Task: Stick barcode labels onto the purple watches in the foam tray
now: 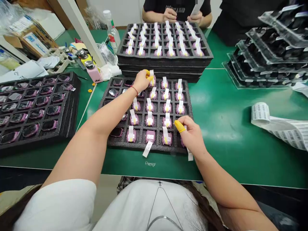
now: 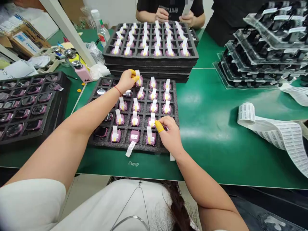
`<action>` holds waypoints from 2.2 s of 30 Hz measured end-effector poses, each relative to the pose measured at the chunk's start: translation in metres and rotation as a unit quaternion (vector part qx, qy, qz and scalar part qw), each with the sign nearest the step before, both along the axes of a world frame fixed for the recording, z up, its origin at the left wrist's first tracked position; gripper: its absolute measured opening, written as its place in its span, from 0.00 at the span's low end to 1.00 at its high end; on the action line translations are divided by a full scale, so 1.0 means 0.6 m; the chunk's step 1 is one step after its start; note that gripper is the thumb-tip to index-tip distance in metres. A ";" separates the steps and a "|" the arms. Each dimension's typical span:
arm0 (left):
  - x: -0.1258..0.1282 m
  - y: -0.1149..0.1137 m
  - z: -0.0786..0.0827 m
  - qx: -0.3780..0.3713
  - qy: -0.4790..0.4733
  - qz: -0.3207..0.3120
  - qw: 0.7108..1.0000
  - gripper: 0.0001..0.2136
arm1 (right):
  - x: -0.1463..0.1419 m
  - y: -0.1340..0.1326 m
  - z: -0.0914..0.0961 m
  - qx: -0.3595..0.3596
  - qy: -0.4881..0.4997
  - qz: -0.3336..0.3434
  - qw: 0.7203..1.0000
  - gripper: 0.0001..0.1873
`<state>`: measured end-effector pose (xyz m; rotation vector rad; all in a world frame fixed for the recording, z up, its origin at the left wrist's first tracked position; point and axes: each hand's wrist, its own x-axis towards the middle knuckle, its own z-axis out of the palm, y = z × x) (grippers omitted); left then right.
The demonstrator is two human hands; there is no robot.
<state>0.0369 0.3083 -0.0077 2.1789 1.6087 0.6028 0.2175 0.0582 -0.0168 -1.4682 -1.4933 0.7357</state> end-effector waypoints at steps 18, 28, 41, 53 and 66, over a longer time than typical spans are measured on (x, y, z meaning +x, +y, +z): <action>-0.092 -0.064 0.018 -0.021 0.282 -0.141 0.949 0.23 | -0.001 -0.013 -0.003 0.031 -0.064 0.061 0.996 0.07; -0.092 -0.178 0.043 -0.107 -0.082 -0.116 0.984 0.15 | -0.006 -0.008 -0.004 -0.020 -0.019 0.081 0.996 0.04; -0.087 -0.432 -0.036 -0.125 -0.108 -0.203 0.965 0.12 | -0.047 -0.033 -0.014 -0.116 -0.012 0.187 0.975 0.06; -0.088 -0.439 -0.065 0.031 -0.108 -0.242 0.964 0.11 | -0.048 -0.044 -0.019 0.012 -0.023 0.253 0.967 0.13; -0.084 -0.441 -0.060 0.006 -0.173 -0.210 0.962 0.04 | -0.020 -0.031 0.008 0.115 -0.129 0.375 0.911 0.03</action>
